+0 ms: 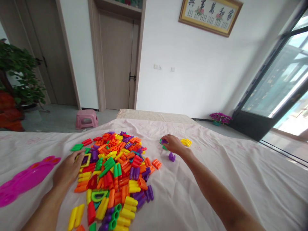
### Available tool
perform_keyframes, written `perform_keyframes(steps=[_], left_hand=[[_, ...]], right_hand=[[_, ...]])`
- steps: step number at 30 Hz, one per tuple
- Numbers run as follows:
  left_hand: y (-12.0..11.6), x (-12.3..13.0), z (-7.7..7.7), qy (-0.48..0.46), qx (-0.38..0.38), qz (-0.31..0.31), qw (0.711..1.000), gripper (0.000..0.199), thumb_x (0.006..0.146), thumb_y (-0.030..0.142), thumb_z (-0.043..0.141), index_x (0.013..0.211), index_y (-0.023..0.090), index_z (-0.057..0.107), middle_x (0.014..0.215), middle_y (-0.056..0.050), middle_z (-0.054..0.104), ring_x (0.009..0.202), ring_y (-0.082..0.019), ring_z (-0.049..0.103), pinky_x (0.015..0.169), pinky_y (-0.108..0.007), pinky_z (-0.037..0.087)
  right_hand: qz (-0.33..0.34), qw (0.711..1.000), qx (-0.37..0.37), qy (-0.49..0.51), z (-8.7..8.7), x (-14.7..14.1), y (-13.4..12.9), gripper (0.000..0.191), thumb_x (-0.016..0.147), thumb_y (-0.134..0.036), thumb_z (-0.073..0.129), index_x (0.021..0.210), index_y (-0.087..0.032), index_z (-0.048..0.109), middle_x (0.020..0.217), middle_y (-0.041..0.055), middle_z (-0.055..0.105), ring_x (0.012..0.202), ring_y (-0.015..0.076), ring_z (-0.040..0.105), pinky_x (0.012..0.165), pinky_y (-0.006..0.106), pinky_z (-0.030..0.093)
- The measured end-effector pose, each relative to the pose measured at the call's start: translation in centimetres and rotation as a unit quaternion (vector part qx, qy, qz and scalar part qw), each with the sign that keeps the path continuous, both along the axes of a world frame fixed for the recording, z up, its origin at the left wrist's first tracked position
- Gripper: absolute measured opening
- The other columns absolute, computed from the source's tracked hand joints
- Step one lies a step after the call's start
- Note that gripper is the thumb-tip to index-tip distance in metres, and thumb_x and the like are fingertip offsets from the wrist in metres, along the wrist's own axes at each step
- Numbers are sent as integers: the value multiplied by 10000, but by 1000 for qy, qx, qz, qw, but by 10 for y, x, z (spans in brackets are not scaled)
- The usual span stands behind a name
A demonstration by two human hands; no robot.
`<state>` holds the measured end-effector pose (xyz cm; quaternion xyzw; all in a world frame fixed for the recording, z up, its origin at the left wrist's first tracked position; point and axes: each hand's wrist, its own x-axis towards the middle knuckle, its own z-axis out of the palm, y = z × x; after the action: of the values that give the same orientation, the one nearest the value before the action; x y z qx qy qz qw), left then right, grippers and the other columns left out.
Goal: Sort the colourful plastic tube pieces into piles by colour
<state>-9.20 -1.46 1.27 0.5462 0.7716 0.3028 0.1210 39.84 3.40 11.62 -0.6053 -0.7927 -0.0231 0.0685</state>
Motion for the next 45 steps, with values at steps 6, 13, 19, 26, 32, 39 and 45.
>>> perform_keyframes(steps=[6, 13, 19, 26, 32, 39, 45], left_hand=[[-1, 0, 3, 13, -13, 0, 1000, 598, 979, 572, 280, 1350, 231, 601, 1210, -124, 693, 999, -291, 649, 753, -328, 453], [1, -2, 0, 14, -17, 2, 1000, 606, 977, 583, 260, 1354, 244, 592, 1255, -128, 674, 1049, -308, 647, 794, -349, 458], [1, -2, 0, 15, -14, 4, 1000, 602, 974, 580, 269, 1342, 239, 603, 1245, -124, 682, 1040, -301, 653, 780, -337, 466], [0, 0, 4, 13, -30, 0, 999, 622, 973, 592, 232, 1340, 240, 589, 1286, -124, 657, 1103, -306, 634, 836, -348, 456], [1, 1, 3, 4, -37, 2, 999, 648, 968, 617, 208, 1371, 254, 564, 1320, -131, 634, 1129, -314, 619, 850, -362, 449], [-1, 2, 5, 13, -31, 14, 999, 634, 967, 607, 238, 1356, 250, 589, 1263, -129, 668, 1046, -302, 645, 777, -341, 456], [-3, 2, 7, 13, -27, 3, 1000, 613, 971, 577, 278, 1365, 229, 592, 1232, -130, 683, 1004, -290, 655, 741, -325, 457]], right_hand=[[-120, 984, -128, -18, 23, 35, -6, 190, 763, -223, 603, 825, -154, 769, 820, 85, 734, 738, 183, 639, 596, 243, 362], [-156, 970, -185, 23, 1, 50, 2, 300, 789, -307, 627, 553, -127, 669, 565, 84, 648, 547, 163, 595, 532, 239, 394], [-163, 966, -166, 117, -28, 64, 9, 431, 945, -450, 486, 750, -133, 705, 705, 93, 708, 532, 144, 634, 505, 216, 448], [-152, 955, -169, 193, -48, 68, 0, 462, 977, -489, 443, 789, -139, 679, 681, 82, 695, 548, 156, 654, 502, 215, 477], [-95, 935, -179, 291, -51, 78, -14, 560, 971, -614, 362, 1144, -179, 669, 1066, 110, 718, 856, 211, 692, 640, 273, 537], [-62, 981, -52, 176, -70, 60, -40, 779, 683, -494, 800, 1374, -231, 554, 1292, 110, 610, 1118, 285, 588, 944, 377, 447], [-98, 979, -2, 181, -78, 47, -42, 493, 773, -343, 706, 1236, -193, 628, 1172, 98, 649, 1051, 241, 607, 920, 315, 429]])
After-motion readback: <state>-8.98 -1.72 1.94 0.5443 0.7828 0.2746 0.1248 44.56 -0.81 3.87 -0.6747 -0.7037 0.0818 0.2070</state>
